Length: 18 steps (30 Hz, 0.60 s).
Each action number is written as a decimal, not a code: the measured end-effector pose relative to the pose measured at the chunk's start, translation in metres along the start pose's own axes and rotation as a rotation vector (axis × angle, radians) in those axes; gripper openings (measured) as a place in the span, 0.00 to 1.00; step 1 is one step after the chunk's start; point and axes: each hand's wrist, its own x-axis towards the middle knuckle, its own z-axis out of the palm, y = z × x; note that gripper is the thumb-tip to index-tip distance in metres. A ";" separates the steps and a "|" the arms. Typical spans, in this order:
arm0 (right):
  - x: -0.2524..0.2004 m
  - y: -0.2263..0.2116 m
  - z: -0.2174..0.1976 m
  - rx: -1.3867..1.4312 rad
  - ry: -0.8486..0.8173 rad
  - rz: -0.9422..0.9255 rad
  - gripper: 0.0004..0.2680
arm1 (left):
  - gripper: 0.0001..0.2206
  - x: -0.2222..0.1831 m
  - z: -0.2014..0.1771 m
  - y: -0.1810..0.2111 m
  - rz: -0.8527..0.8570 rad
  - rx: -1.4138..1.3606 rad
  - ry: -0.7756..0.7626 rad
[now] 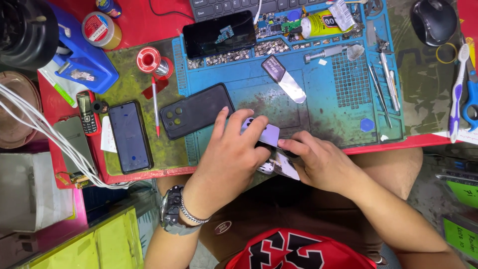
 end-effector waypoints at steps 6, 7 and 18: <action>-0.007 0.026 -0.022 0.060 0.142 0.071 0.25 | 0.03 0.002 0.002 -0.002 0.004 -0.042 -0.014; -0.010 0.036 -0.027 0.123 0.209 0.105 0.23 | 0.04 0.001 0.002 -0.003 -0.017 -0.036 -0.039; -0.020 0.136 -0.138 0.015 0.652 0.236 0.26 | 0.06 0.000 0.005 -0.001 -0.035 -0.039 -0.035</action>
